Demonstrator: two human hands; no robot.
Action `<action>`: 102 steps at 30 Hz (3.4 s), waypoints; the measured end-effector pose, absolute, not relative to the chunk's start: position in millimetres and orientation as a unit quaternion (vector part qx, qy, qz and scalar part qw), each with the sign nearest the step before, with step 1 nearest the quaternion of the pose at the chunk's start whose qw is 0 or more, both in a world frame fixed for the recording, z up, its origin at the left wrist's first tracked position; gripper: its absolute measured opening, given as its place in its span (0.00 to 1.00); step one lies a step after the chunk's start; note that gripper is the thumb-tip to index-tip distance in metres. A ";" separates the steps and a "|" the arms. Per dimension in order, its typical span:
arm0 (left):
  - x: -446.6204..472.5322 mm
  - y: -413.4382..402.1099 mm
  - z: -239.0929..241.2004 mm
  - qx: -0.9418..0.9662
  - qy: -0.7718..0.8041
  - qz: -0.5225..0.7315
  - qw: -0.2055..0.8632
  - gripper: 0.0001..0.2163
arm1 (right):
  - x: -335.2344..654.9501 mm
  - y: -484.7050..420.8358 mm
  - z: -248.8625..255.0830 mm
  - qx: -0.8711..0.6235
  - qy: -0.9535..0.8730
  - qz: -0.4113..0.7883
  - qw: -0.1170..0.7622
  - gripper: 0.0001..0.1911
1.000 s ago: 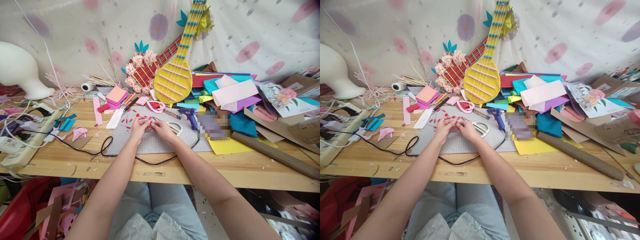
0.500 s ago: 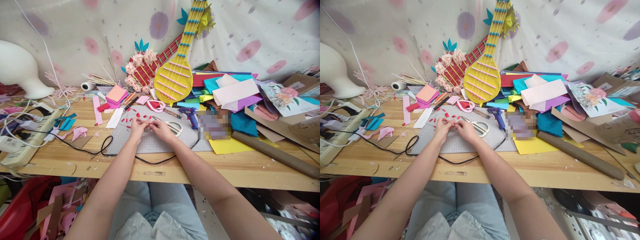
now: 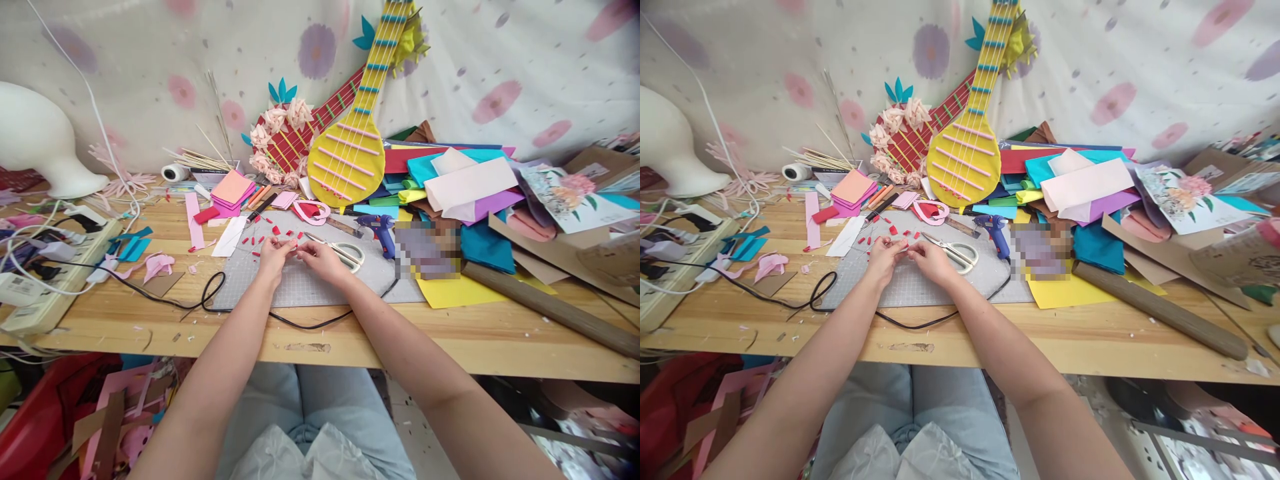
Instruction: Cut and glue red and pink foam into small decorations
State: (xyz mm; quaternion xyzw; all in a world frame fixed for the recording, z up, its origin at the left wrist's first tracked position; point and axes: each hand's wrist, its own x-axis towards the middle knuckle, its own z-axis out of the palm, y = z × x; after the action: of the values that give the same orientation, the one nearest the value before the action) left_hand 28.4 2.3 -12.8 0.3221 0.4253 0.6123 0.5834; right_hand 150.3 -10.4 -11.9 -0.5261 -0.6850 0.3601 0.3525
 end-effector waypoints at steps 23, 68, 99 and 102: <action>20.9 4.5 -20.6 0.547 0.521 0.518 0.402 0.10 | 159.1 -9.0 -6.2 -0.536 -0.633 0.435 0.351 0.14; 16.7 5.2 -7.2 0.197 0.319 0.532 0.759 0.08 | 212.7 -25.3 3.4 -0.633 -0.764 0.009 0.127 0.22; 17.3 1.2 1.8 0.076 0.285 0.496 0.817 0.10 | 211.9 -22.4 6.5 -0.621 -0.777 -0.017 0.103 0.21; 16.8 1.1 1.3 0.073 0.273 0.492 0.824 0.10 | 212.7 -21.6 4.0 -0.623 -0.774 -0.021 0.113 0.21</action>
State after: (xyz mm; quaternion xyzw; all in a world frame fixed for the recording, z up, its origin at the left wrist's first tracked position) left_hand 16.8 1.1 1.3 0.0731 0.2729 0.4919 0.8236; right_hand 212.7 -21.6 4.0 -0.6226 -0.7741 -0.0205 0.1128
